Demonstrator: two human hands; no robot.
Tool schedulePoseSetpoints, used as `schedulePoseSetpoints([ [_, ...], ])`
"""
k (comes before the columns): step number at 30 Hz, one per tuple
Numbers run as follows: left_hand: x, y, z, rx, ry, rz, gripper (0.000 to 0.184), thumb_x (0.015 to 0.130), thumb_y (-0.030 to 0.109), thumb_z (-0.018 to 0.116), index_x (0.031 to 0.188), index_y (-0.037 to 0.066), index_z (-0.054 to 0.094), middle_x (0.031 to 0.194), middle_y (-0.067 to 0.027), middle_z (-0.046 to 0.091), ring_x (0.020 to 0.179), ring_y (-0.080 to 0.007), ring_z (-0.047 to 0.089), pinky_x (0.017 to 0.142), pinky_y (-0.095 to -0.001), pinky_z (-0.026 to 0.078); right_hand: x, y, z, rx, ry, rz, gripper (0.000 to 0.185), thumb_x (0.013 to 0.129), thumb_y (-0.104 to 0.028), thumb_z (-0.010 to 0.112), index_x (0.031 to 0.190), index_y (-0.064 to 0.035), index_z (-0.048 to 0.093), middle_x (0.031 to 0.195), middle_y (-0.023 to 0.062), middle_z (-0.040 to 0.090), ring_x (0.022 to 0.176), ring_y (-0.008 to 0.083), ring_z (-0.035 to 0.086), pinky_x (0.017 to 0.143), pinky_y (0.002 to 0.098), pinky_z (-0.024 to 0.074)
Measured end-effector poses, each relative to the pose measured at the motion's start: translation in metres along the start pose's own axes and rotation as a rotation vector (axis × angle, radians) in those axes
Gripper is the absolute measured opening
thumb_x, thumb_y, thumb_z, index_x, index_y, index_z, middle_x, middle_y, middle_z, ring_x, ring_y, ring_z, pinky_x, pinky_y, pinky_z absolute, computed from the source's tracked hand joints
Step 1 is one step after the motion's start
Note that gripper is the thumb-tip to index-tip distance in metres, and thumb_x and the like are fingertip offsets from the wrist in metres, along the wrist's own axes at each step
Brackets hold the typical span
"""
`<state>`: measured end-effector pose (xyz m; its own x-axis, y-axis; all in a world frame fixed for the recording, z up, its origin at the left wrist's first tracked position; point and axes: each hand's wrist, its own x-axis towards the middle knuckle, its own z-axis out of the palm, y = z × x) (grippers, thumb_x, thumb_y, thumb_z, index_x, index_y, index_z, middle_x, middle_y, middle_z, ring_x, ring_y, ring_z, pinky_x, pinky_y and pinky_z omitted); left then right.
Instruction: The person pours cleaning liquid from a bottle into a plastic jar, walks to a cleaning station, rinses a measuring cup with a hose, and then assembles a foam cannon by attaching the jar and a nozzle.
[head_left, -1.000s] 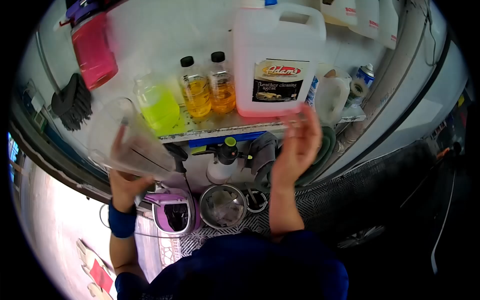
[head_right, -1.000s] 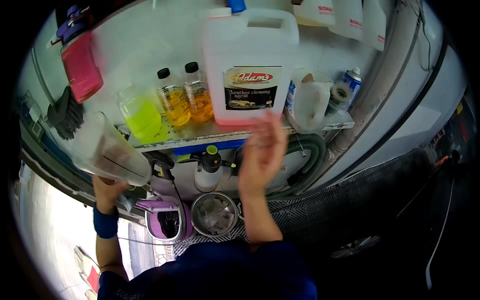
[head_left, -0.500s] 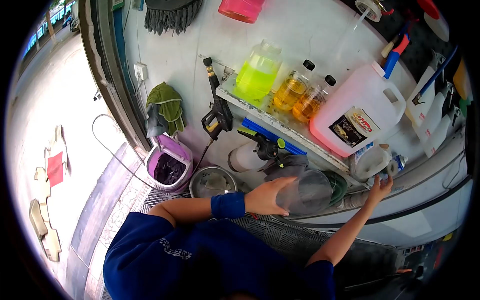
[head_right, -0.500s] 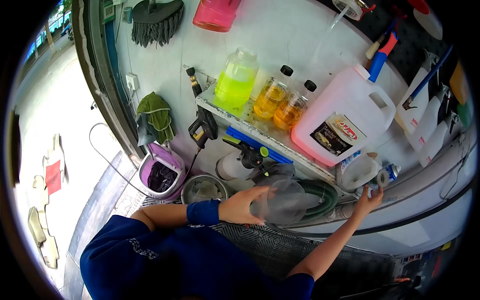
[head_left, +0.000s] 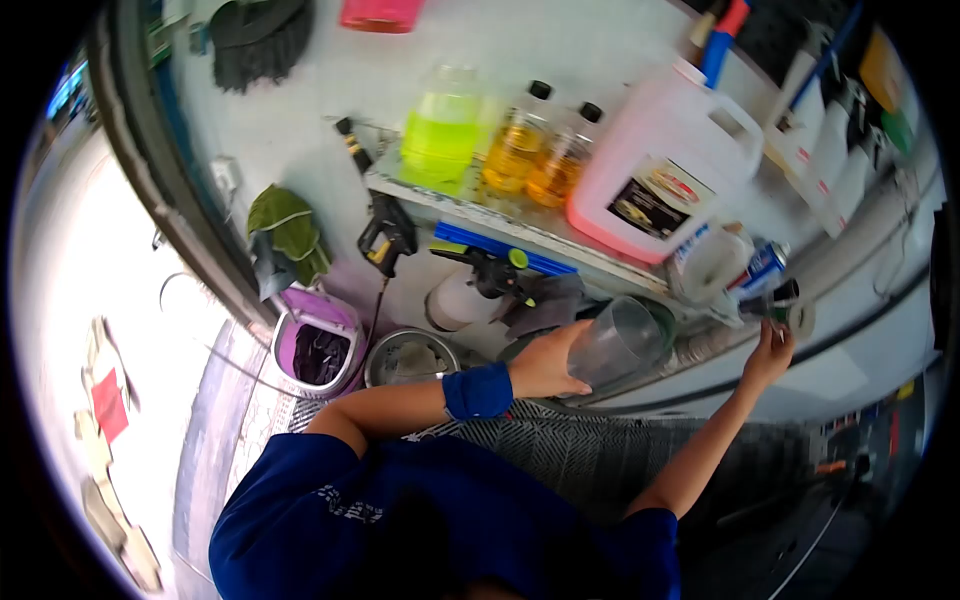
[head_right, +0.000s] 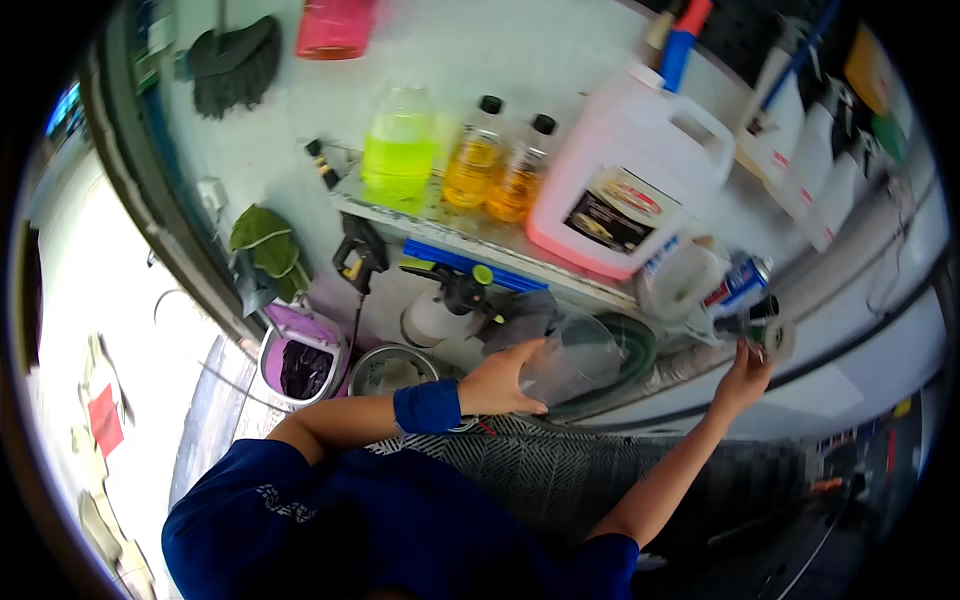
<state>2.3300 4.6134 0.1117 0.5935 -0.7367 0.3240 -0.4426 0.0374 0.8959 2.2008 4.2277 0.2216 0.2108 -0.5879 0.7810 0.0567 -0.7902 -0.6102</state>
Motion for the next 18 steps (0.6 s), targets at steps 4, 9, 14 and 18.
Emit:
schedulePoseSetpoints([
  [4,0.023,0.006,0.028,0.048,-0.083,0.057,0.101,0.062,0.024,0.088,0.145,0.003,0.034,0.129,-0.0229,0.055,0.118,-0.0367,0.056,0.100,-0.0402,0.045,-0.028,-0.079,-0.035,0.220,-0.055,0.039,0.028,0.089,0.001,0.067,0.115,0.0043,0.058,0.108,0.0097,0.068,0.098,0.0152,0.064,0.089,0.0283,0.0501],
  [9,0.050,0.031,0.061,0.024,-0.204,0.072,0.101,0.063,0.023,0.087,0.146,0.005,0.032,0.134,-0.0246,0.051,0.120,-0.0390,0.054,0.100,-0.0411,0.045,-0.071,-0.150,-0.033,0.290,-0.099,0.126,0.035,0.087,0.003,0.069,0.120,0.0019,0.060,0.116,0.0073,0.066,0.101,0.0132,0.062,0.090,0.0272,0.0480],
  [14,0.064,0.041,0.085,-0.037,-0.196,0.123,0.100,0.064,0.023,0.087,0.145,0.003,0.032,0.134,-0.0233,0.051,0.122,-0.0374,0.053,0.102,-0.0401,0.044,-0.092,-0.146,-0.048,-0.046,-0.239,0.128,0.041,0.083,-0.005,0.074,0.122,0.0009,0.060,0.111,0.0101,0.069,0.101,0.0184,0.063,0.091,0.0338,0.0482],
  [18,0.073,0.052,0.090,-0.094,-0.156,0.138,0.099,0.063,0.022,0.087,0.144,0.003,0.034,0.133,-0.0229,0.052,0.121,-0.0372,0.054,0.101,-0.0404,0.045,-0.097,-0.152,-0.049,0.044,-0.420,0.222,0.044,0.090,-0.019,0.068,0.130,-0.0030,0.057,0.124,0.0133,0.064,0.117,0.0248,0.059,0.100,0.0392,0.0441],
])
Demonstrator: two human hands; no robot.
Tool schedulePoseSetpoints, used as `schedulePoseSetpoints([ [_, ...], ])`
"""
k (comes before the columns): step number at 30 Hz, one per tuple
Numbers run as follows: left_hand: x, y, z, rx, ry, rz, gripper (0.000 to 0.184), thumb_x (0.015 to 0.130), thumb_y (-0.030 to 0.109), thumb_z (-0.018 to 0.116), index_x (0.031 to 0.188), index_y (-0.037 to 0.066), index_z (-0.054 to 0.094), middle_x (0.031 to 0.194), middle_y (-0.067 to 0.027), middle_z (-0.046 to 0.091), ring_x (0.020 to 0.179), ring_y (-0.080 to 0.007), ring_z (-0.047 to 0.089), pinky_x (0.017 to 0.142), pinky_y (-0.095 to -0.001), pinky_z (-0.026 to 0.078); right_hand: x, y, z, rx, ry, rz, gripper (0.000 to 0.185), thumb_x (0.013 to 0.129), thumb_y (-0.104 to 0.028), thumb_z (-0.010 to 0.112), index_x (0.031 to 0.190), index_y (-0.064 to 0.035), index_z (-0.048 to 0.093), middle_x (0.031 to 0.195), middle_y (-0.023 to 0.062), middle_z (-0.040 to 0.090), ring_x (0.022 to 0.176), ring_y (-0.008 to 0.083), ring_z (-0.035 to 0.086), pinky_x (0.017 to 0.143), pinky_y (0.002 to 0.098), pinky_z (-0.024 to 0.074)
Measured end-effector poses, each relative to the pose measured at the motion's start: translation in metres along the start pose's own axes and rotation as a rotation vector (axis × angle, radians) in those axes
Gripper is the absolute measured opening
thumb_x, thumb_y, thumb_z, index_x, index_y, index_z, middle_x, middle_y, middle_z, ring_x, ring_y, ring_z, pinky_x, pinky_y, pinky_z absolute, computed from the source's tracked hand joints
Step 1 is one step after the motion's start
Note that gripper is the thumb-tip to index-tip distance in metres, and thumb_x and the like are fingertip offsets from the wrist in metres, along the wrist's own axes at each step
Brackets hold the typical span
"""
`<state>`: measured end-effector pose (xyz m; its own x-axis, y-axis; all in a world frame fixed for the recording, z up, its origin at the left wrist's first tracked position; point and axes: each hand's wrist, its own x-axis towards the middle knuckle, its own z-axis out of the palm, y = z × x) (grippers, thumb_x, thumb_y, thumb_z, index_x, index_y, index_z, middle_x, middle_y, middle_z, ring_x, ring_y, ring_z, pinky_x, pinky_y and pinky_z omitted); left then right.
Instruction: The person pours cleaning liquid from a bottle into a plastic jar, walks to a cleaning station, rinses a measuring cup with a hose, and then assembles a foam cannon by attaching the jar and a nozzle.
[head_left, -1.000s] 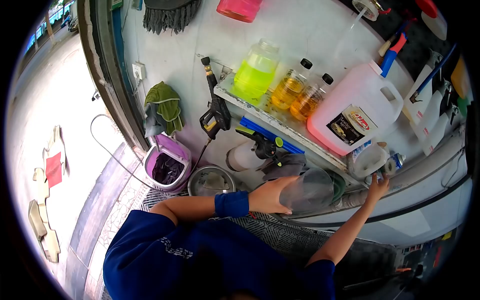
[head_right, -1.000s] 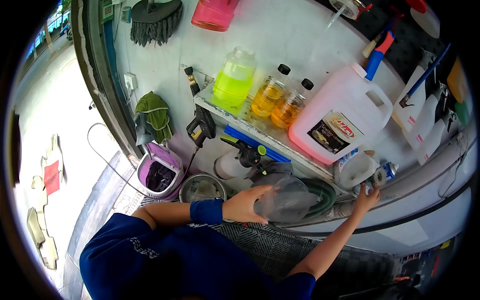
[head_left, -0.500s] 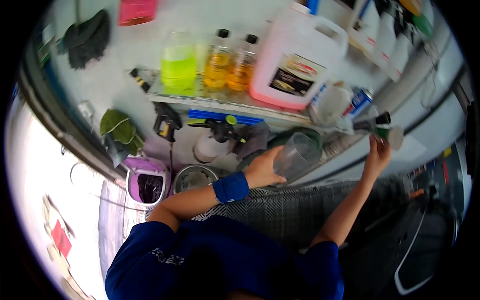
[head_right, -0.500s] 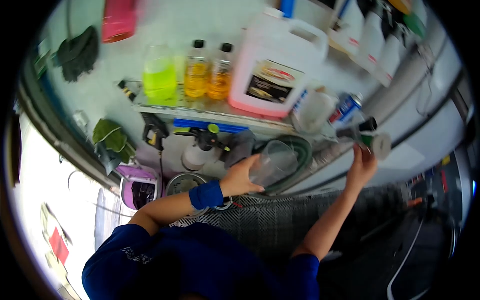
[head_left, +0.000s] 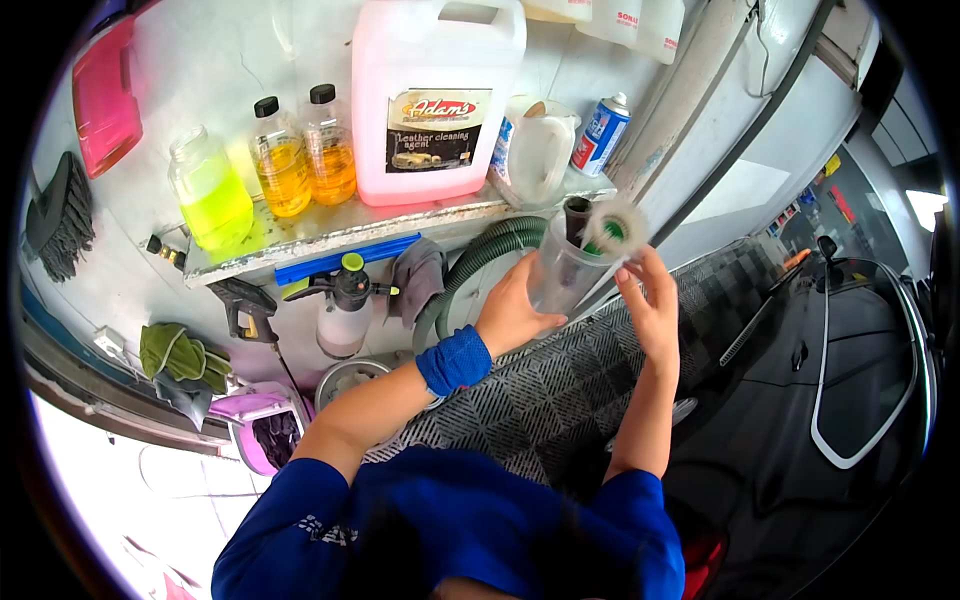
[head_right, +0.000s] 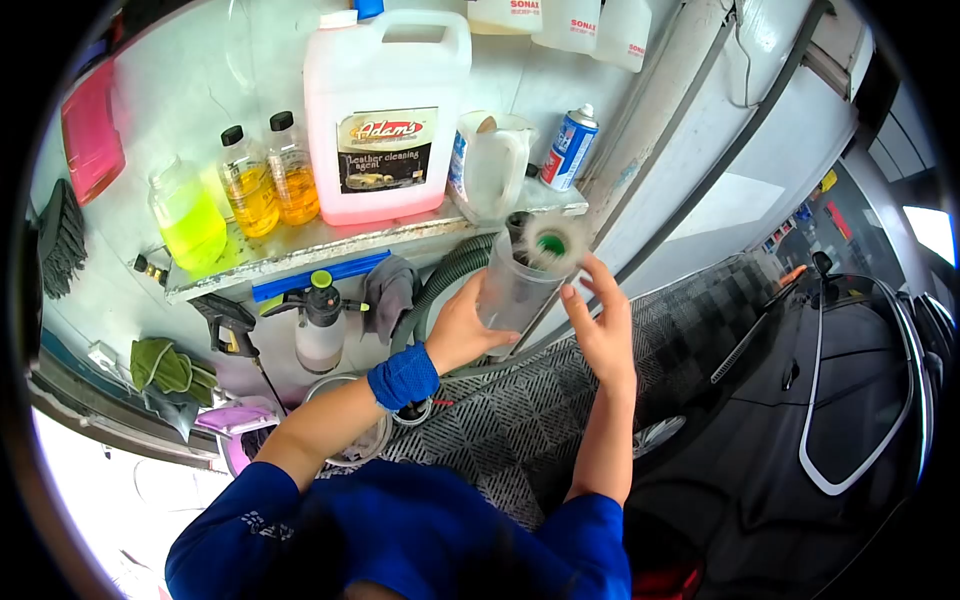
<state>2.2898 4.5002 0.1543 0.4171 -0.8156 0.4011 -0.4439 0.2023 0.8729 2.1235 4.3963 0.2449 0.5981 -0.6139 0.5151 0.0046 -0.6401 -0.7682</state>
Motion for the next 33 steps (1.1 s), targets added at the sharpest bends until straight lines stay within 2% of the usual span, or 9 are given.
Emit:
schedulePoseSetpoints([
  [1,0.004,0.002,0.001,0.000,0.001,0.006,0.099,0.063,0.022,0.087,0.144,0.003,0.034,0.133,-0.0229,0.052,0.121,-0.0372,0.054,0.101,-0.0404,0.045,0.000,0.003,0.006,0.144,0.003,0.010,0.067,0.087,-0.018,0.072,0.146,-0.0074,0.040,0.140,0.0163,0.051,0.127,0.0294,0.051,0.103,0.0420,0.0429],
  [4,0.015,0.012,0.005,-0.040,0.066,0.078,0.099,0.062,0.022,0.089,0.143,0.001,0.035,0.131,-0.0197,0.055,0.119,-0.0340,0.056,0.100,-0.0402,0.046,-0.001,0.000,0.024,0.066,-0.038,0.102,0.111,0.075,-0.019,0.085,0.153,-0.0056,0.008,0.146,0.0181,0.039,0.128,0.0324,0.048,0.101,0.0439,0.0448],
  [7,0.031,0.024,0.008,0.003,0.070,0.103,0.101,0.064,0.022,0.088,0.145,0.000,0.031,0.139,-0.0223,0.048,0.127,-0.0362,0.049,0.104,-0.0407,0.042,0.023,0.024,0.043,0.169,0.202,0.073,0.085,0.073,-0.017,0.087,0.135,0.0024,0.032,0.127,0.0189,0.053,0.117,0.0274,0.057,0.092,0.0387,0.0509],
  [10,0.037,0.026,-0.001,0.101,0.096,0.256,0.095,0.073,0.018,0.081,0.148,0.000,0.026,0.146,-0.0247,0.037,0.135,-0.0388,0.038,0.112,-0.0402,0.033,0.066,0.014,0.026,0.219,0.271,-0.056,0.077,0.073,-0.015,0.086,0.130,0.0012,0.037,0.122,0.0156,0.056,0.110,0.0247,0.059,0.089,0.0362,0.0516],
  [13,0.006,0.027,-0.028,0.100,0.071,0.255,0.090,0.075,0.017,0.079,0.148,0.000,0.028,0.146,-0.0239,0.038,0.135,-0.0383,0.039,0.112,-0.0402,0.033,0.123,0.021,0.006,0.179,0.370,-0.174,0.097,0.072,-0.015,0.086,0.146,-0.0014,0.025,0.131,0.0172,0.049,0.119,0.0266,0.051,0.099,0.0381,0.0419],
  [21,-0.099,-0.005,-0.098,0.147,0.222,0.012,0.074,0.080,0.015,0.074,0.144,0.002,0.038,0.139,-0.0176,0.050,0.130,-0.0313,0.048,0.109,-0.0379,0.035,0.204,0.085,0.029,-0.010,0.351,-0.218,0.090,0.076,-0.018,0.084,0.145,-0.0032,0.028,0.123,0.0122,0.056,0.106,0.0198,0.056,0.090,0.0317,0.0457],
  [29,-0.159,-0.007,-0.148,0.105,0.419,-0.062,0.067,0.085,0.014,0.071,0.143,0.004,0.039,0.136,-0.0148,0.053,0.127,-0.0293,0.051,0.106,-0.0381,0.039,0.213,0.118,0.053,-0.006,0.353,-0.308,0.091,0.091,-0.010,0.068,0.156,-0.0088,0.004,0.156,0.0203,0.020,0.134,0.0284,0.037,0.099,0.0373,0.0462],
  [30,-0.163,-0.008,-0.148,0.094,0.425,-0.060,0.066,0.085,0.013,0.071,0.142,0.004,0.039,0.136,-0.0147,0.054,0.127,-0.0292,0.051,0.106,-0.0382,0.040,0.216,0.130,0.051,0.072,0.373,-0.250,0.095,0.090,-0.010,0.068,0.156,-0.0132,0.000,0.149,0.0245,0.030,0.122,0.0301,0.051,0.100,0.0410,0.0451],
  [33,-0.174,-0.013,-0.147,0.037,0.438,-0.070,0.065,0.085,0.013,0.071,0.142,0.003,0.040,0.135,-0.0144,0.055,0.126,-0.0287,0.052,0.105,-0.0383,0.040,0.208,0.125,0.052,0.085,0.390,-0.162,0.095,0.090,-0.009,0.068,0.156,-0.0128,-0.001,0.148,0.0253,0.031,0.121,0.0303,0.051,0.099,0.0405,0.0456],
])
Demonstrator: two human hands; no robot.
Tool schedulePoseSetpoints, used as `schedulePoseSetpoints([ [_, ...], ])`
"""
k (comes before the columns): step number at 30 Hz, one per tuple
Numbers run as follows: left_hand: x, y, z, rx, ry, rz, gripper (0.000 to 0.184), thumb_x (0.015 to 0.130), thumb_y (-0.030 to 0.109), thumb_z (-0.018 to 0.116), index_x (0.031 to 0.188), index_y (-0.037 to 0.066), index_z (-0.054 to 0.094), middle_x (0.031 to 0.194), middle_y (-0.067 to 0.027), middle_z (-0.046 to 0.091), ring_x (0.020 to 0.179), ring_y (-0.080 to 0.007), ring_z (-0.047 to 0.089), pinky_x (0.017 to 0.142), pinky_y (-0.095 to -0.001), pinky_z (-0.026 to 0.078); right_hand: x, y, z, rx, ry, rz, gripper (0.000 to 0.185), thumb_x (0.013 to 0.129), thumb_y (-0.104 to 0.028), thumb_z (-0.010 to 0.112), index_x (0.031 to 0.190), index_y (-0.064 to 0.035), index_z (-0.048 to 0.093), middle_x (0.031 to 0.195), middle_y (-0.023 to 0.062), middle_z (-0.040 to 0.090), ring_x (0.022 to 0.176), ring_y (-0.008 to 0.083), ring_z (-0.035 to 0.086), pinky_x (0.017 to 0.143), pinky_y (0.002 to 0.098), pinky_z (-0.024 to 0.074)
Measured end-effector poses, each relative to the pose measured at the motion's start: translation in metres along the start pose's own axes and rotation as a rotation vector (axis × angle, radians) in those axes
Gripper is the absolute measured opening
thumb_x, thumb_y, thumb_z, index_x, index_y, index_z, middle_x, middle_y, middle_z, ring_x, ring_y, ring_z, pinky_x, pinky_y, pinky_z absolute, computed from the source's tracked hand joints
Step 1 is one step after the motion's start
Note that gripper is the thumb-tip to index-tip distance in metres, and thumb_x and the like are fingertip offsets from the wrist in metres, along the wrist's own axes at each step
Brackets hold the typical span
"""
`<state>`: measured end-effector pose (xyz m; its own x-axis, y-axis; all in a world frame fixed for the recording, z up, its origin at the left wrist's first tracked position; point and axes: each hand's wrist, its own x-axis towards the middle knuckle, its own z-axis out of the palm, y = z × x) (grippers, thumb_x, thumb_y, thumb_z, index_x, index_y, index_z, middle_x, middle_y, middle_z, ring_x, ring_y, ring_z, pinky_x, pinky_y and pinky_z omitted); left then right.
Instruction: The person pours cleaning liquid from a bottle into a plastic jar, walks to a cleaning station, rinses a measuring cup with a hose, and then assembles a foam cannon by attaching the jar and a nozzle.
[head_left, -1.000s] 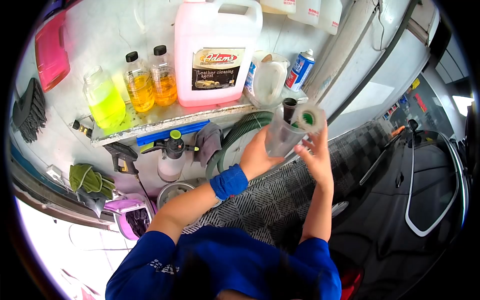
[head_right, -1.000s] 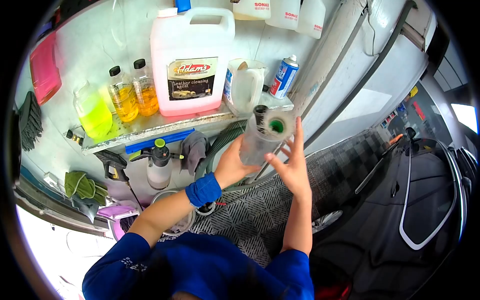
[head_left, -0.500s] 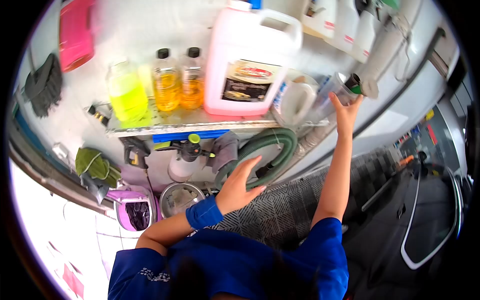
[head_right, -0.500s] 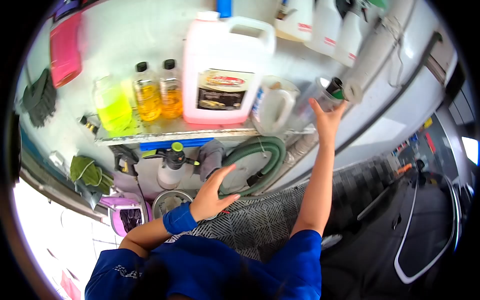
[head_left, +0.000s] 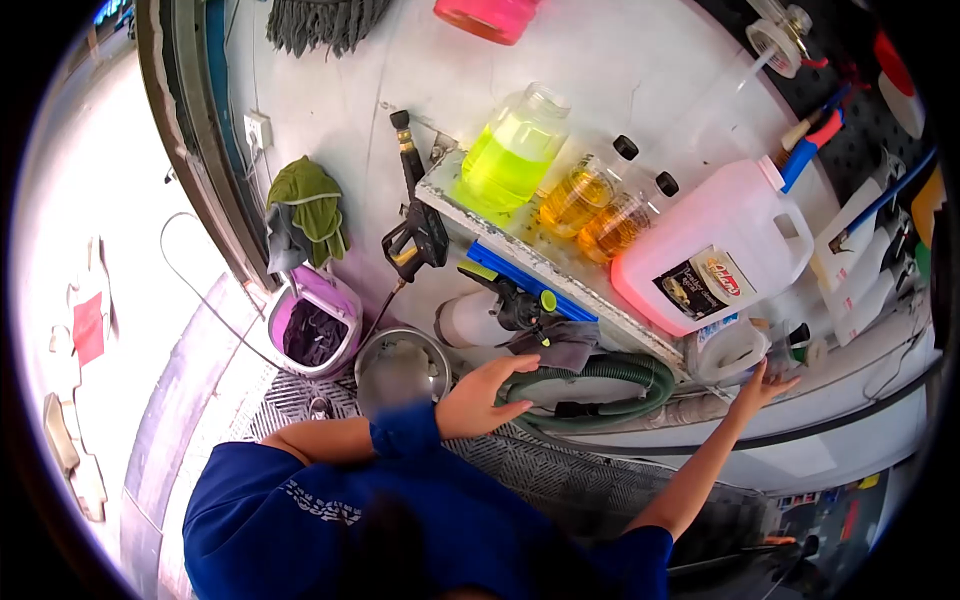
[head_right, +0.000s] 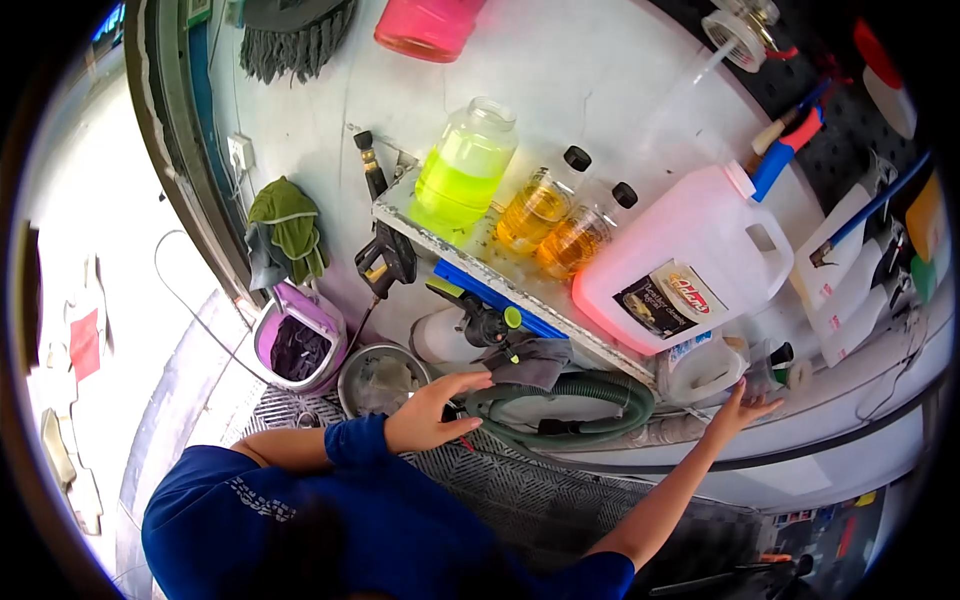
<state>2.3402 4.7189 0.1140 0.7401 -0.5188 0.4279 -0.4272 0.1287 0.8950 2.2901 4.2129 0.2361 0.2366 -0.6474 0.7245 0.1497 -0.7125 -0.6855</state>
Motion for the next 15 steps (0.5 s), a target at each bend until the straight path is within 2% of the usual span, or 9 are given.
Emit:
schedulePoseSetpoints([
  [2,-0.007,-0.001,-0.004,-0.039,0.002,-0.022,0.065,0.085,0.012,0.071,0.141,0.003,0.040,0.135,-0.0142,0.055,0.125,-0.0283,0.053,0.105,-0.0383,0.041,-0.002,0.003,0.002,0.003,0.012,-0.029,0.095,0.089,-0.010,0.070,0.155,-0.0115,0.002,0.147,0.0261,0.032,0.121,0.0324,0.051,0.099,0.0424,0.0452],
  [4,-0.010,0.000,-0.010,0.004,-0.025,-0.003,0.065,0.085,0.011,0.071,0.141,0.003,0.040,0.133,-0.0138,0.056,0.125,-0.0272,0.053,0.105,-0.0382,0.041,-0.005,0.010,0.001,-0.257,0.063,-0.102,0.100,0.084,-0.015,0.075,0.155,-0.0063,0.005,0.146,0.0270,0.034,0.122,0.0346,0.050,0.101,0.0429,0.0440],
  [5,-0.011,0.000,-0.014,0.000,-0.021,-0.001,0.065,0.085,0.011,0.071,0.141,0.003,0.040,0.133,-0.0138,0.056,0.125,-0.0272,0.053,0.105,-0.0382,0.041,-0.006,0.027,0.001,-0.258,0.062,-0.108,0.100,0.084,-0.015,0.075,0.155,-0.0063,0.005,0.146,0.0270,0.034,0.122,0.0346,0.050,0.101,0.0429,0.0440],
  [7,-0.015,0.001,-0.019,0.001,0.004,0.014,0.061,0.084,0.011,0.070,0.137,0.002,0.043,0.129,-0.0152,0.057,0.120,-0.0303,0.055,0.101,-0.0390,0.043,0.000,0.077,-0.005,-0.592,0.174,-0.283,0.100,0.080,-0.017,0.079,0.152,0.0002,0.013,0.143,0.0263,0.037,0.122,0.0346,0.050,0.101,0.0417,0.0432],
  [8,-0.017,0.001,-0.023,-0.001,0.010,0.012,0.061,0.084,0.011,0.070,0.137,0.002,0.043,0.129,-0.0152,0.057,0.120,-0.0303,0.055,0.101,-0.0390,0.043,-0.006,0.075,-0.005,-0.591,0.170,-0.287,0.100,0.080,-0.017,0.079,0.152,0.0002,0.013,0.143,0.0263,0.037,0.122,0.0346,0.050,0.101,0.0417,0.0432],
  [10,-0.021,0.001,-0.032,0.021,0.000,-0.013,0.061,0.083,0.011,0.070,0.138,0.003,0.043,0.129,-0.0153,0.057,0.120,-0.0304,0.055,0.102,-0.0388,0.043,-0.019,0.073,-0.001,-0.599,0.074,-0.010,0.088,0.083,-0.009,0.072,0.152,-0.0010,0.018,0.142,0.0274,0.037,0.126,0.0398,0.045,0.105,0.0443,0.0398],
  [15,-0.026,0.003,-0.053,0.041,0.029,-0.026,0.062,0.084,0.011,0.070,0.139,0.003,0.043,0.131,-0.0144,0.057,0.122,-0.0287,0.054,0.103,-0.0378,0.042,-0.023,0.079,0.000,-0.307,0.071,0.062,0.079,0.085,-0.010,0.069,0.149,0.0014,0.024,0.139,0.0265,0.040,0.124,0.0377,0.046,0.104,0.0439,0.0404],
])
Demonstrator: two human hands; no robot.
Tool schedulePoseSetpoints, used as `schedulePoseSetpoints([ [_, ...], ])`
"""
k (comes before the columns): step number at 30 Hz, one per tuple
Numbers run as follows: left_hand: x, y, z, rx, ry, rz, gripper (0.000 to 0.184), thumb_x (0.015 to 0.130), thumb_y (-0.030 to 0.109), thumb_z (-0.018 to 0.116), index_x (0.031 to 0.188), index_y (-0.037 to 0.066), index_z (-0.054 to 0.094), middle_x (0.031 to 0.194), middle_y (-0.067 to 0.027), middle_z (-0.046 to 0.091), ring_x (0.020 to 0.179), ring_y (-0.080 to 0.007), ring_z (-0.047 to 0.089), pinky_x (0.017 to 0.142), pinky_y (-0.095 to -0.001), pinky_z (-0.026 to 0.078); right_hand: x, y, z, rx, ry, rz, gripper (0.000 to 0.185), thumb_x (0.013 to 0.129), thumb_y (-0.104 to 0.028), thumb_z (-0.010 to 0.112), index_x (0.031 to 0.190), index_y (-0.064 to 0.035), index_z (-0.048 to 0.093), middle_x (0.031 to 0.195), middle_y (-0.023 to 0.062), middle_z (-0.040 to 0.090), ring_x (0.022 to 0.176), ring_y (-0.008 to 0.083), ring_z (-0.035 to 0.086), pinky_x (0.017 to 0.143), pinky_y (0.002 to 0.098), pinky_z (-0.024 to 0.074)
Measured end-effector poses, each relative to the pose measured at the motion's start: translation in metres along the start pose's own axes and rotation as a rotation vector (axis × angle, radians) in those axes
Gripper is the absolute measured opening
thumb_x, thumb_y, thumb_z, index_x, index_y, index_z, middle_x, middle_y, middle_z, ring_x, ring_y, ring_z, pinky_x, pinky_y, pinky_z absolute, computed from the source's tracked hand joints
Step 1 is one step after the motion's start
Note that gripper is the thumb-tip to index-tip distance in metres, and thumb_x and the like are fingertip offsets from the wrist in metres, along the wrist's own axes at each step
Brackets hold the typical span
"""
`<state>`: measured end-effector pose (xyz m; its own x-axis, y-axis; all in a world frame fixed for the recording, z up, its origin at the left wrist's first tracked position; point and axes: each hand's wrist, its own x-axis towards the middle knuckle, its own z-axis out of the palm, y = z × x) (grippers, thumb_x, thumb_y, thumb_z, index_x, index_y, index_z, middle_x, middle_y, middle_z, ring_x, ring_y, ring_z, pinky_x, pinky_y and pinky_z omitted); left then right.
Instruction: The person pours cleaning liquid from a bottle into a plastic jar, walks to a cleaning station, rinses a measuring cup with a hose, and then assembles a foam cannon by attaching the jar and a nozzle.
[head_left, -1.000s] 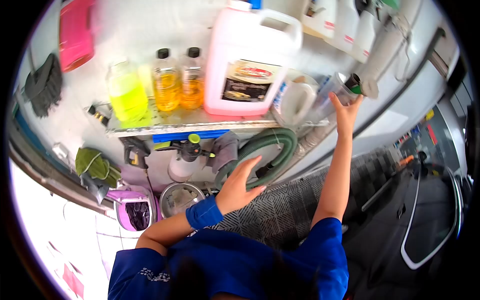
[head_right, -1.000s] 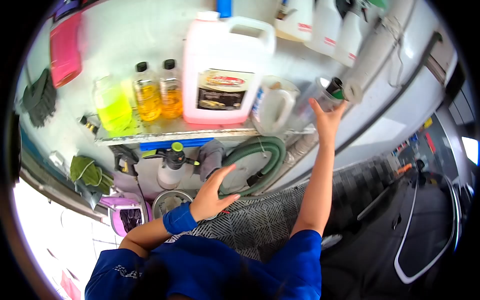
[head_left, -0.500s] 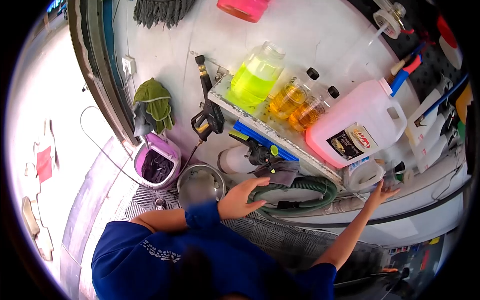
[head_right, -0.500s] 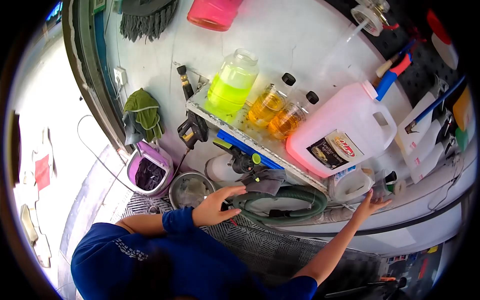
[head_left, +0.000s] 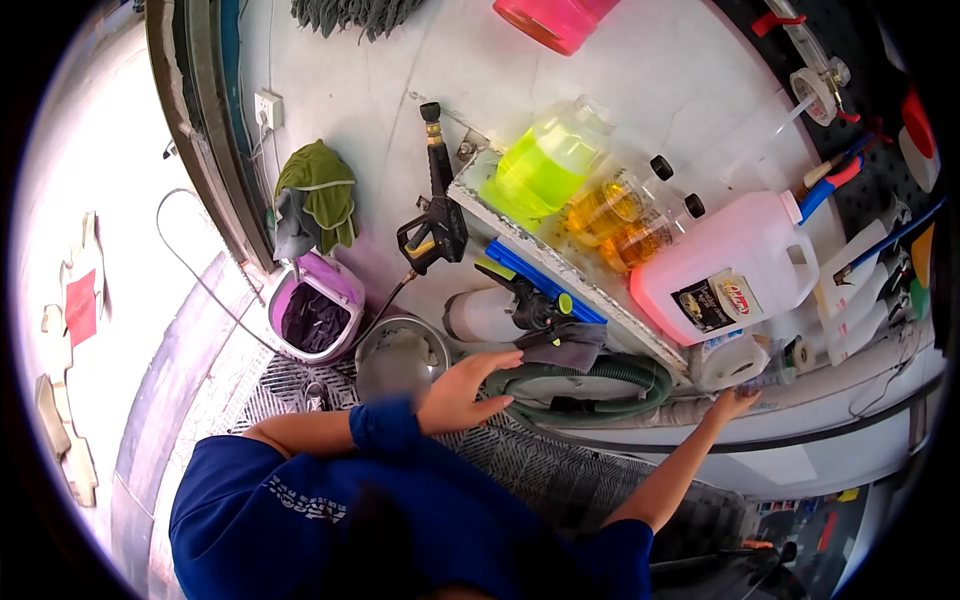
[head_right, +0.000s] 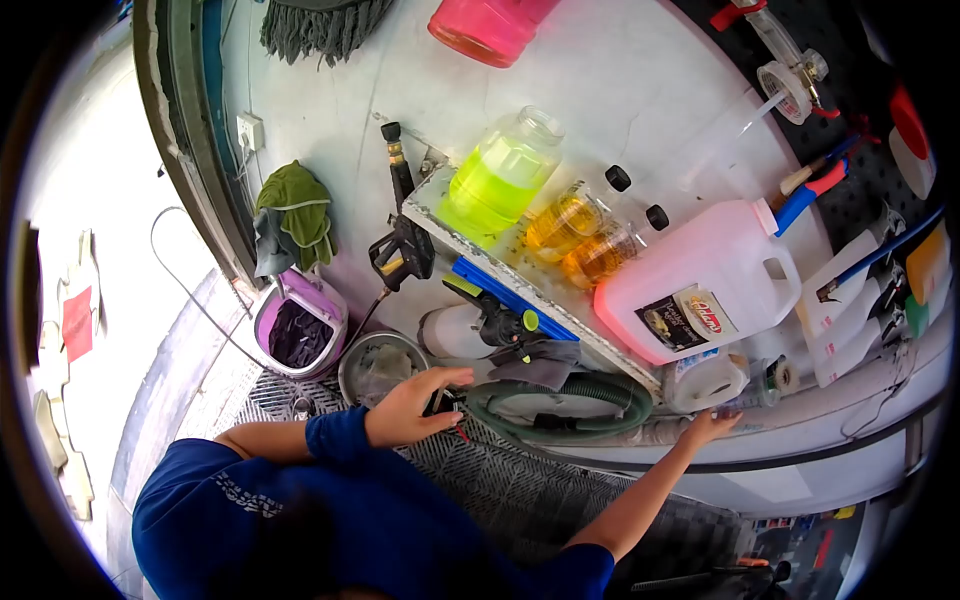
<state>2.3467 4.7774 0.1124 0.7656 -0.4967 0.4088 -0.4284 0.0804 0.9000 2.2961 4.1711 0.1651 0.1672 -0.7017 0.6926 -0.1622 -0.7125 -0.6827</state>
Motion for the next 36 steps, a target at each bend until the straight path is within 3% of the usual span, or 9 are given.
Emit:
schedulePoseSetpoints([
  [2,-0.004,-0.001,-0.008,0.003,0.001,-0.028,0.062,0.084,0.010,0.071,0.139,0.004,0.043,0.133,-0.0138,0.056,0.124,-0.0269,0.054,0.104,-0.0371,0.041,-0.006,-0.005,-0.004,0.116,0.018,0.014,0.076,0.087,-0.011,0.068,0.148,0.0018,0.026,0.139,0.0260,0.040,0.124,0.0362,0.046,0.103,0.0437,0.0403],
  [4,-0.006,-0.004,-0.018,-0.008,0.026,-0.066,0.061,0.085,0.008,0.070,0.140,0.004,0.042,0.134,-0.0130,0.056,0.124,-0.0251,0.055,0.105,-0.0370,0.042,-0.050,-0.089,-0.009,-0.089,0.333,0.033,0.066,0.090,-0.011,0.063,0.146,0.0018,0.030,0.138,0.0231,0.041,0.121,0.0311,0.049,0.103,0.0415,0.0409],
  [6,-0.009,-0.005,-0.028,-0.045,0.038,-0.099,0.060,0.087,0.007,0.068,0.140,0.005,0.042,0.133,-0.0125,0.056,0.124,-0.0238,0.055,0.105,-0.0369,0.042,-0.097,-0.178,0.005,0.218,0.393,-0.101,0.054,0.093,-0.010,0.058,0.141,0.0018,0.037,0.136,0.0190,0.045,0.121,0.0270,0.049,0.102,0.0399,0.0412],
  [11,-0.010,-0.007,-0.037,-0.266,0.048,-0.197,0.055,0.090,0.011,0.066,0.139,0.006,0.043,0.129,-0.0127,0.058,0.121,-0.0233,0.055,0.103,-0.0384,0.044,-0.193,-0.349,0.091,0.791,-0.338,-0.258,0.051,0.092,-0.003,0.060,0.139,0.0004,0.040,0.132,0.0143,0.052,0.123,0.0253,0.050,0.108,0.0396,0.0375],
  [16,-0.006,0.003,-0.060,-0.485,0.061,-0.201,0.053,0.091,0.005,0.064,0.139,0.007,0.043,0.128,-0.0112,0.058,0.121,-0.0195,0.055,0.103,-0.0360,0.045,-0.231,-0.448,0.183,0.631,-0.623,-0.158,0.101,0.077,-0.021,0.083,0.149,-0.0017,0.014,0.149,0.0226,0.027,0.135,0.0318,0.036,0.110,0.0435,0.0329],
  [20,-0.012,0.004,-0.084,-0.512,0.141,-0.205,0.050,0.092,0.003,0.062,0.138,0.007,0.044,0.124,-0.0110,0.060,0.118,-0.0186,0.056,0.101,-0.0347,0.046,-0.253,-0.465,0.222,0.420,-0.479,-0.225,0.123,0.069,-0.029,0.089,0.152,-0.0019,0.001,0.149,0.0290,0.023,0.139,0.0388,0.029,0.115,0.0459,0.0235],
  [27,-0.001,-0.022,-0.112,-0.767,0.158,-0.264,0.047,0.094,0.005,0.059,0.139,0.003,0.044,0.128,-0.0137,0.058,0.118,-0.0217,0.056,0.101,-0.0358,0.045,-0.248,-0.476,0.213,0.412,-0.509,-0.190,0.120,0.067,-0.024,0.089,0.152,-0.0020,0.007,0.154,0.0264,0.019,0.140,0.0358,0.028,0.116,0.0421,0.0233],
  [33,0.057,-0.005,-0.128,-1.259,0.059,-0.400,0.053,0.099,0.022,0.054,0.146,0.007,0.033,0.141,-0.0187,0.046,0.128,-0.0315,0.049,0.106,-0.0503,0.041,-0.237,-0.467,0.170,0.600,-0.649,-0.200,0.116,0.067,-0.020,0.088,0.153,-0.0054,0.011,0.146,0.0251,0.037,0.131,0.0331,0.042,0.109,0.0420,0.0356],
  [36,0.074,-0.005,-0.123,-1.517,-0.175,-0.224,0.067,0.098,0.041,0.053,0.152,0.014,0.023,0.152,-0.0166,0.034,0.138,-0.0373,0.035,0.110,-0.0624,0.030,-0.245,-0.490,0.128,1.030,-0.918,-0.079,0.117,0.067,-0.018,0.088,0.154,-0.0096,0.010,0.127,0.0206,0.057,0.114,0.0285,0.058,0.095,0.0385,0.0497],
])
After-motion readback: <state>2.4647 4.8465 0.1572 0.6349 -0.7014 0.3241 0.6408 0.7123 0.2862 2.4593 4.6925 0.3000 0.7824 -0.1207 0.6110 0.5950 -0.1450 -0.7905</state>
